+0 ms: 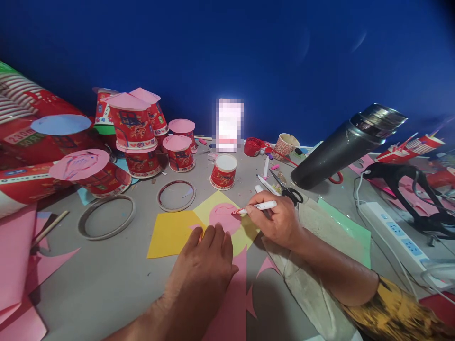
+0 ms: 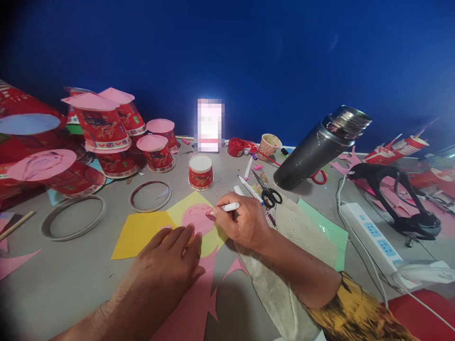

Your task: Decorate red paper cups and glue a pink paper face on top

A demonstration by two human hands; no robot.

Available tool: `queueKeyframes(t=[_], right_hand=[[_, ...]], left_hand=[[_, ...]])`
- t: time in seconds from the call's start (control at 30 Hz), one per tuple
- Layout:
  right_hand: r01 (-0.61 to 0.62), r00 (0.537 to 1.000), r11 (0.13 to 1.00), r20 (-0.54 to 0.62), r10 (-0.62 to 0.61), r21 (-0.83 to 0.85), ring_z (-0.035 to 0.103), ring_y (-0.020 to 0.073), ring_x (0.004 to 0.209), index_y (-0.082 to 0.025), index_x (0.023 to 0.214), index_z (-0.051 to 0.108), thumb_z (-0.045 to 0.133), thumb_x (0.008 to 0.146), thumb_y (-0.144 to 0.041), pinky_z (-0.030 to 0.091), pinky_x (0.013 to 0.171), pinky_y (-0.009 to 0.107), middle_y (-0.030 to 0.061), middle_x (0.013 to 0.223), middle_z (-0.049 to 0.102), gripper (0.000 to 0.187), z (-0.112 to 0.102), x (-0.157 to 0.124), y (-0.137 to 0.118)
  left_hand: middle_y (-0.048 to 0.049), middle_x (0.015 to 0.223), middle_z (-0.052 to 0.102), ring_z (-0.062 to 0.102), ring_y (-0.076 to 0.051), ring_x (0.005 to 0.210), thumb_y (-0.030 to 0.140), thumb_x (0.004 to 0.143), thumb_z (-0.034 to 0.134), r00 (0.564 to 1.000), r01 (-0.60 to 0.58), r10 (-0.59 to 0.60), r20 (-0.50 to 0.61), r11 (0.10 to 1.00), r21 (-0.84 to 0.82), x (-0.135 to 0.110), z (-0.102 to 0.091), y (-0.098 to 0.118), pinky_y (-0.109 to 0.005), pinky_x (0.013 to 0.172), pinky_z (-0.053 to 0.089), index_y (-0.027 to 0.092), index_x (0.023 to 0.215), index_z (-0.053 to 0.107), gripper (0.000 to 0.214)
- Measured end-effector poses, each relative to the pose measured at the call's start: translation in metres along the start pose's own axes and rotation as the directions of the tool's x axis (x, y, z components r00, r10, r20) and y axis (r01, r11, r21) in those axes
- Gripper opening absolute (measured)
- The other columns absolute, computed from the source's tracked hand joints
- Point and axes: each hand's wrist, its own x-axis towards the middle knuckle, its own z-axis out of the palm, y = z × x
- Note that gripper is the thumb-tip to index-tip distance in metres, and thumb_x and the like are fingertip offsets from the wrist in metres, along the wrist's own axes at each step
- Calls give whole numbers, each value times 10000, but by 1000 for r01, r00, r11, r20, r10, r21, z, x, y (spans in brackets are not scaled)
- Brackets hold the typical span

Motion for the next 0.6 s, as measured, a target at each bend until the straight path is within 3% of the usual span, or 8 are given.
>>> queueKeyframes(t=[0.17,0.4,0.6], right_hand=[[-31,999,1000,25,30,3,502,91,469,-200,757,695,637,927,-306,384,517,218,-31,579,639,208,1,0,-1],[-35,999,999,-32,35,-2,477,88,460,-205,744,685,628,928,-279,356,502,219,-41,550,616,206,-2,2,1],[-41,999,999,-4,41,-30,498,101,474,-208,738,695,628,924,-311,377,520,232,-23,572,637,222,0,2,2]], left_hand=[[-189,1136,798,748,-349,996,402,835,868,1000,-4,4,31,1000,-7,1,-3,-1,-501,907,619,108,1146,802,433],[-188,1112,792,744,-357,1008,349,853,848,999,-5,6,53,1000,-18,2,-2,1,-519,898,624,112,1139,799,374],[-202,1146,791,750,-357,1011,344,843,856,999,-4,5,36,1000,-16,1,-1,-1,-519,903,627,86,1168,790,420]])
